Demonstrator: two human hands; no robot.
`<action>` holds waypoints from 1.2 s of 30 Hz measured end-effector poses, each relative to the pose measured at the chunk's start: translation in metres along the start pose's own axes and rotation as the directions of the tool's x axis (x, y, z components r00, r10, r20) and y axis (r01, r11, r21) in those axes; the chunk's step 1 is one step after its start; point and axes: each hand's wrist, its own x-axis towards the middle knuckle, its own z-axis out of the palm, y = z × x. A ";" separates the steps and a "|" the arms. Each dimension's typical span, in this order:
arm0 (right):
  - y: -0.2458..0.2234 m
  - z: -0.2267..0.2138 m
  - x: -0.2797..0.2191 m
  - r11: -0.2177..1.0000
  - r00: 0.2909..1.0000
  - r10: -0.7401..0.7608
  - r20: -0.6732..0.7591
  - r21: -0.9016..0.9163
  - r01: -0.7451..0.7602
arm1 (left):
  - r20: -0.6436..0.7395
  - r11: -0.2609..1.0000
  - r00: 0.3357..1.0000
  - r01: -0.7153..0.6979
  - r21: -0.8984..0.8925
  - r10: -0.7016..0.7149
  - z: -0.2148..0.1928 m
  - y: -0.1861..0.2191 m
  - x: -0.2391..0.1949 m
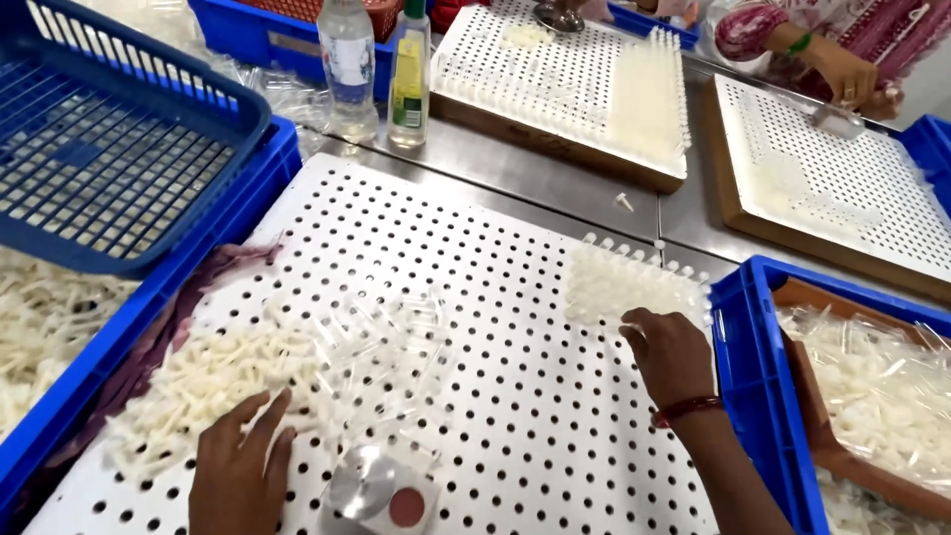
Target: Sorting small white plastic components and placing them into a pegboard tray on a production line.
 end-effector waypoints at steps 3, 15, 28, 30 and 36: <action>0.003 0.003 0.024 0.996 0.982 0.087 0.165 -0.045 -0.081 | -0.014 0.996 0.999 -0.040 0.079 0.041 0.019 -0.018 -0.001; 0.022 0.007 0.036 0.947 0.922 0.291 0.256 0.059 -0.315 | 0.065 0.989 0.998 -0.015 -0.150 0.025 0.066 -0.120 -0.017; -0.123 0.043 0.069 0.794 0.979 -0.128 0.159 0.608 0.005 | -0.218 0.945 0.964 -0.205 -0.257 0.150 0.137 -0.180 -0.055; -0.170 0.044 0.089 0.889 0.956 -0.170 0.239 0.455 0.044 | 0.111 0.940 0.989 0.126 -0.318 -0.094 0.153 -0.201 -0.052; -0.200 0.036 0.071 0.971 0.924 -0.129 0.361 0.233 0.045 | 0.221 0.880 0.919 0.380 -0.285 -0.326 0.093 -0.131 -0.037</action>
